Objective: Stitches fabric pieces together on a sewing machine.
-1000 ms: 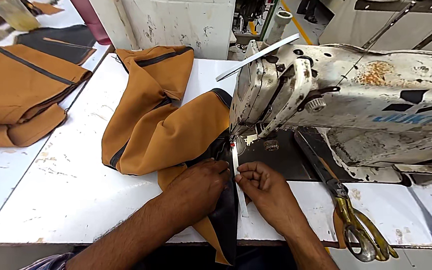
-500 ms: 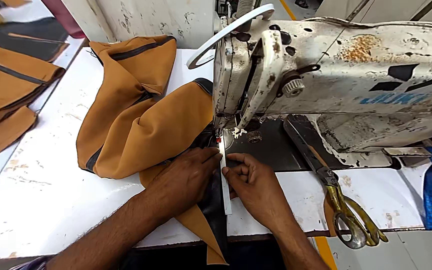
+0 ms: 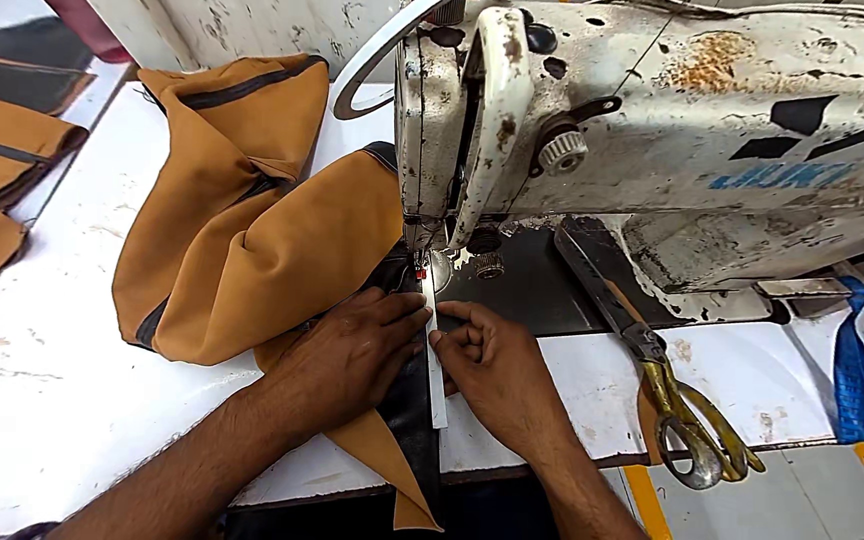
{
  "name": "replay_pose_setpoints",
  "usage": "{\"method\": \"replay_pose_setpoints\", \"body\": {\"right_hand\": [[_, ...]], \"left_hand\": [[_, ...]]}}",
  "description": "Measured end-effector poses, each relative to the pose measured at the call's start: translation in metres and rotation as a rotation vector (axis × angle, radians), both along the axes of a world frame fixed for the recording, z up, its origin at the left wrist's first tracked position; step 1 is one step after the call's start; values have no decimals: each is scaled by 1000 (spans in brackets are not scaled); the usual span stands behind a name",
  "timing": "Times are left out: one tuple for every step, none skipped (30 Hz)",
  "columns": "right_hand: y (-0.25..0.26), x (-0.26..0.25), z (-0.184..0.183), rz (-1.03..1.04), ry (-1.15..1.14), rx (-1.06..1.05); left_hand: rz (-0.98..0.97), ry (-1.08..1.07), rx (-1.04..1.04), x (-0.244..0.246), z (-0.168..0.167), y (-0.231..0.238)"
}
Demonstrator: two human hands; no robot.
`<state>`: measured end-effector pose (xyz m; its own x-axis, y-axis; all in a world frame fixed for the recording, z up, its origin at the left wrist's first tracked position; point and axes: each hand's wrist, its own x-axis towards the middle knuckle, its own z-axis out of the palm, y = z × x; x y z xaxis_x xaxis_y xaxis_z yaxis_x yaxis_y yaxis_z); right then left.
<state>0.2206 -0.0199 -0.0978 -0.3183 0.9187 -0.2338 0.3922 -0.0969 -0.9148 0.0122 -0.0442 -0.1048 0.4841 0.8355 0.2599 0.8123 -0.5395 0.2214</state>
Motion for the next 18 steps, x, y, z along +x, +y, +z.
{"method": "replay_pose_setpoints", "body": {"right_hand": [[0, 0, 0, 4, 0, -11], [1, 1, 1, 13, -13, -13], [2, 1, 2, 30, -49, 11], [4, 3, 3, 52, -124, 91], [6, 4, 1, 68, -252, 245], [8, 5, -2, 78, -376, 420], [12, 7, -5, 92, -466, 555], [16, 9, -8, 113, -525, 646], [20, 11, -12, 136, -555, 707], [23, 12, -14, 157, -562, 745], [25, 13, -17, 174, -554, 773], [26, 14, -19, 181, -544, 794], [27, 15, -20, 183, -538, 806], [27, 15, -21, 181, -535, 815], [27, 15, -22, 178, -533, 826], [26, 15, -23, 172, -537, 833], [26, 15, -24, 164, -543, 842], [26, 14, -25, 157, -549, 852]], "left_hand": [[0, 8, 1, 0, 0, 0], [2, 18, 3, 1, -1, 0], [1, 26, 4, 1, -1, -1], [-4, 30, 8, 1, -1, -1], [-10, 29, 18, 1, -2, -1], [-19, 27, 19, 1, -3, -2], [-26, 22, 14, -1, -4, -3], [-35, 16, -4, -2, -5, -4], [-41, 12, -30, -4, -6, -5], [-40, 13, -42, -6, -7, -5], [-40, 14, -51, -7, -8, -5], [-40, 18, -56, -7, -7, -5], [-37, 19, -60, -8, -7, -5], [-35, 20, -64, -7, -6, -5], [-32, 19, -72, -7, -6, -5], [-30, 21, -77, -7, -5, -4], [-30, 22, -76, -7, -5, -3], [-30, 22, -75, -7, -5, -2]]}}
